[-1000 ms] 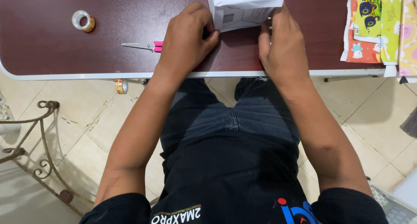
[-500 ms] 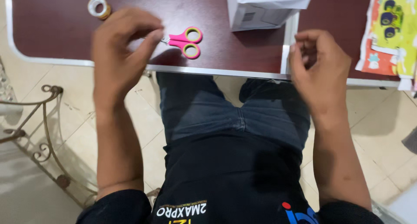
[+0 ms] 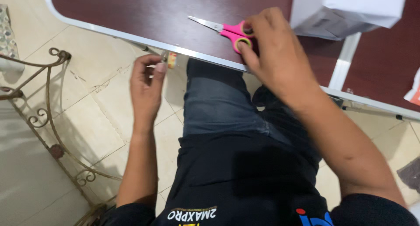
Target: The person folds a white paper sheet into a small box shape and secures the edges with tape. They use pink scissors to cut tape from a roll and apply it to the box seams. The person then places a Philips 30W LED bulb box inside the assembled paper box.
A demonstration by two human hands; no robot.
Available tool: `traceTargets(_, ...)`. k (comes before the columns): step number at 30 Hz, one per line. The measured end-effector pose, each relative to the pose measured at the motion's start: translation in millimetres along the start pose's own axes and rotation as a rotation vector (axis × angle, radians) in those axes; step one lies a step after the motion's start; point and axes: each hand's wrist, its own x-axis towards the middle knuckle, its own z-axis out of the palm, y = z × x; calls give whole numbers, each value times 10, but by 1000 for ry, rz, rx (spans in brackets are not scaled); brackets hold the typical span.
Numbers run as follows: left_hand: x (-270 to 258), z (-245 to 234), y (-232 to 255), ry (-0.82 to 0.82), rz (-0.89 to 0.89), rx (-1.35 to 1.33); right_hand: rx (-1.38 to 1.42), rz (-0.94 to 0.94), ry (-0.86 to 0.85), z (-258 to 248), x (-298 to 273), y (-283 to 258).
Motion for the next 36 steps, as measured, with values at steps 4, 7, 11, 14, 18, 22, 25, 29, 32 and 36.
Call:
traceTargets(4,5,57,-150,-44,21,6,64,161,-209,-18,194,11)
traceTargets(7,34,98,-188,-84,32,15,-90,190,-296,-8,283,22)
traceTargets(11,7,76,-123,-87,-13,68,-191,118,-411,-20,390,4)
traceTargets(14,9,12,-48,-106,-4,75,-101,180,-591,-104,468,-3)
traceTargets(18,2,-17,26,-144,6,-29,200,650,-1073,-199,463,68)
traceTargets(22,45,-14,91,-170,-44,-68,709,549,-1196,-136,365,151)
traceTargets(25,67,-20,123,-173,-50,-51,1125,401,-1190,-70,261,226)
traceTargets(29,61,-27,131,-187,-76,-62,1375,378,-1141,2,77,277)
traceTargets(32,68,-44,115,-195,-82,-55,1359,425,-1080,60,-14,310)
traceTargets(36,72,-43,86,-208,-101,-58,1257,509,-1027,131,-3,396)
